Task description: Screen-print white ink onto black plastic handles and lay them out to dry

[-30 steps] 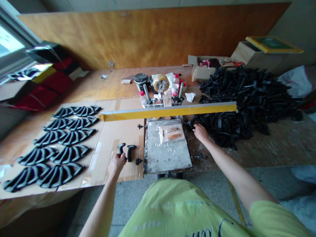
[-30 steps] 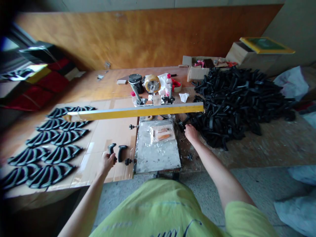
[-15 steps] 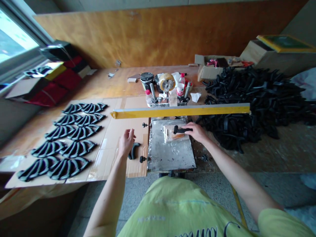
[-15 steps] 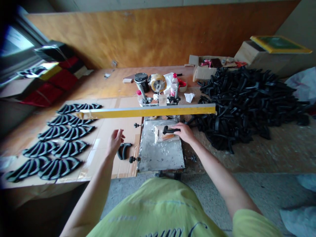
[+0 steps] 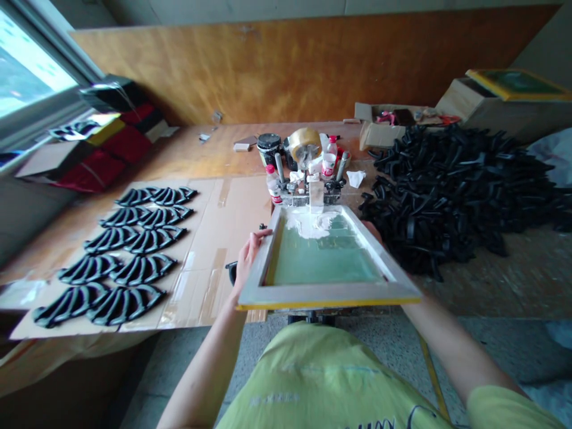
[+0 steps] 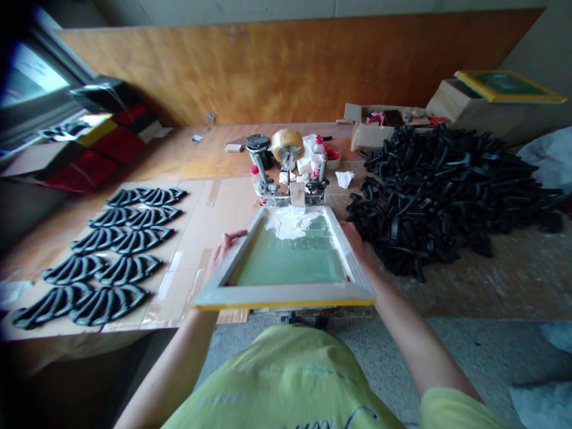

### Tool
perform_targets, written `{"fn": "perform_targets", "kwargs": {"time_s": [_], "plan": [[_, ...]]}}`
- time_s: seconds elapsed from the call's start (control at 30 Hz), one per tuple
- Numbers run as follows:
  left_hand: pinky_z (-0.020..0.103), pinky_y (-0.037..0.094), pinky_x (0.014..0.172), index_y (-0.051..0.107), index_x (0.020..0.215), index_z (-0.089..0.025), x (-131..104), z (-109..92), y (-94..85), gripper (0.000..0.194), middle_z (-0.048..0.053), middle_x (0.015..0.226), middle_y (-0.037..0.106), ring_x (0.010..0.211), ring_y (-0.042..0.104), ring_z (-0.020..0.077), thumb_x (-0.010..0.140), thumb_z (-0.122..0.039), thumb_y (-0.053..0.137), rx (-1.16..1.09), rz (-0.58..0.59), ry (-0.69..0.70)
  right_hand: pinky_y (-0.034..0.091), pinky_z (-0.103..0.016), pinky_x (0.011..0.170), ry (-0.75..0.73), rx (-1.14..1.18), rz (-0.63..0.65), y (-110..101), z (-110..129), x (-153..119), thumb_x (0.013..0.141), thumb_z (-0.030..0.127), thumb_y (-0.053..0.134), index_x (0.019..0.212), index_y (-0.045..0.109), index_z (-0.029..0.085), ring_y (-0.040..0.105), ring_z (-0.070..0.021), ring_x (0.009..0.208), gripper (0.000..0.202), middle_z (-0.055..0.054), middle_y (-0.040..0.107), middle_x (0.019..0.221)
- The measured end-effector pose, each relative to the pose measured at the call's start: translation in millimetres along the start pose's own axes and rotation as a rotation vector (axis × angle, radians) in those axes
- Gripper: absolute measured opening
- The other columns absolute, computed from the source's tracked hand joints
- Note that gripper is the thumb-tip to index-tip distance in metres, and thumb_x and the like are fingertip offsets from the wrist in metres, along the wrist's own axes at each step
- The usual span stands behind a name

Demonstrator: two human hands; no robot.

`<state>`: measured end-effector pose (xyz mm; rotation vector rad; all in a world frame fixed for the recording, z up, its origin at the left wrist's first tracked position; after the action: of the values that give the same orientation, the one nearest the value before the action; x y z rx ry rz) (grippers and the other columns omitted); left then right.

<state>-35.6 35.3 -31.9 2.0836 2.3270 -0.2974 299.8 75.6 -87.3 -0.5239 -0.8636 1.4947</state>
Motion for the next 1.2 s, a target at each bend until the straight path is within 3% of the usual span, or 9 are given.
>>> {"fn": "perform_targets", "kwargs": {"time_s": [0.07, 0.13, 0.23, 0.37, 0.47, 0.67, 0.83, 1.03, 1.2], "plan": [[0.025, 0.042, 0.057, 0.068, 0.114, -0.018, -12.6, 33.7, 0.7, 0.061, 0.004, 0.083, 0.065, 0.067, 0.056, 0.0153, 0.083, -0.068, 0.050, 0.060, 0.058, -0.117, 0.051, -0.031, 0.088, 0.080, -0.049, -0.147, -26.3, -8.8, 17.0, 0.090, 0.016, 0.048, 0.109, 0.069, 0.008, 0.062, -0.0215, 0.100, 0.029, -0.011, 0.068, 0.104], [0.023, 0.039, 0.053, 0.062, 0.126, -0.019, -18.8, 66.5, 3.5, 0.066, 0.002, 0.079, 0.064, 0.062, 0.053, 0.0133, 0.079, -0.064, 0.058, 0.054, 0.086, -0.197, 0.047, -0.038, 0.098, 0.025, -0.120, -0.230, -34.3, 7.9, 40.1, 0.085, 0.015, 0.058, 0.124, 0.062, 0.013, 0.055, -0.0258, 0.117, 0.039, -0.015, 0.060, 0.127], [0.020, 0.035, 0.050, 0.049, 0.140, -0.021, -17.7, 103.7, 8.7, 0.076, -0.002, 0.073, 0.061, 0.057, 0.050, 0.0110, 0.075, -0.059, 0.065, 0.040, 0.083, -0.248, 0.041, -0.040, 0.106, -0.196, -0.197, -0.122, -6.9, 56.3, 76.3, 0.079, 0.014, 0.067, 0.133, 0.054, 0.014, 0.045, -0.0269, 0.128, 0.055, -0.014, 0.052, 0.137], [0.020, 0.037, 0.051, 0.053, 0.136, -0.021, -11.7, 124.3, 9.4, 0.070, -0.002, 0.073, 0.060, 0.058, 0.052, 0.0112, 0.077, -0.057, 0.063, 0.111, 0.056, -0.253, 0.047, -0.034, 0.088, -0.206, -0.331, 0.176, 47.3, 81.6, 88.6, 0.084, 0.012, 0.058, 0.106, 0.064, 0.014, 0.059, -0.0245, 0.102, 0.022, -0.012, 0.067, 0.104], [0.022, 0.042, 0.055, 0.055, 0.133, -0.022, -10.3, 128.8, 7.4, 0.066, 0.001, 0.080, 0.065, 0.064, 0.057, 0.0137, 0.077, -0.056, 0.063, 0.123, 0.047, -0.255, 0.046, -0.032, 0.080, -0.209, -0.428, 0.259, 66.2, 88.9, 59.1, 0.086, 0.010, 0.051, 0.097, 0.065, 0.013, 0.061, -0.0235, 0.091, 0.018, -0.013, 0.068, 0.097], [0.024, 0.046, 0.061, 0.055, 0.134, -0.020, -10.2, 132.9, 6.3, 0.068, 0.004, 0.084, 0.067, 0.072, 0.060, 0.0163, 0.077, -0.057, 0.064, 0.110, 0.054, -0.246, 0.042, -0.028, 0.075, -0.577, -0.349, 0.417, 70.8, 123.1, -8.8, 0.080, 0.008, 0.054, 0.092, 0.065, 0.015, 0.060, -0.0210, 0.090, 0.018, -0.008, 0.067, 0.093], [0.024, 0.045, 0.059, 0.055, 0.134, -0.020, -13.3, 126.2, 5.1, 0.070, 0.004, 0.084, 0.067, 0.069, 0.059, 0.0154, 0.076, -0.058, 0.065, 0.098, 0.012, -0.257, 0.040, -0.028, 0.071, -0.452, -0.322, 0.305, 53.8, 119.5, 10.4, 0.084, 0.019, 0.059, 0.086, 0.065, 0.019, 0.058, -0.0202, 0.087, 0.006, -0.005, 0.066, 0.088], [0.022, 0.041, 0.053, 0.053, 0.134, -0.019, -17.0, 120.2, 9.1, 0.072, 0.002, 0.078, 0.065, 0.060, 0.055, 0.0129, 0.075, -0.057, 0.066, 0.052, 0.019, -0.278, 0.044, -0.030, 0.077, -0.529, -0.295, 0.276, 62.7, 125.4, -8.5, 0.086, 0.016, 0.058, 0.092, 0.066, 0.016, 0.058, -0.0214, 0.092, 0.011, -0.009, 0.067, 0.091], [0.020, 0.038, 0.050, 0.051, 0.136, -0.021, -19.6, 97.3, 7.6, 0.076, 0.001, 0.077, 0.066, 0.058, 0.055, 0.0119, 0.073, -0.059, 0.068, 0.039, 0.054, -0.295, 0.048, -0.030, 0.077, -0.244, -0.214, 0.144, 36.5, 109.8, 57.9, 0.083, 0.033, 0.069, 0.124, 0.060, 0.026, 0.065, -0.0216, 0.091, 0.043, -0.004, 0.071, 0.107]]}}
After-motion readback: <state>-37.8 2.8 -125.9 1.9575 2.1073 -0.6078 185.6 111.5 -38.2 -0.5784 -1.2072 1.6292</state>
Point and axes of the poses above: each hand's wrist, its own x-axis towards the middle knuckle, its own y-axis out of the palm, z = x × y, the point moved 9 cm from there along x, towards the middle knuckle
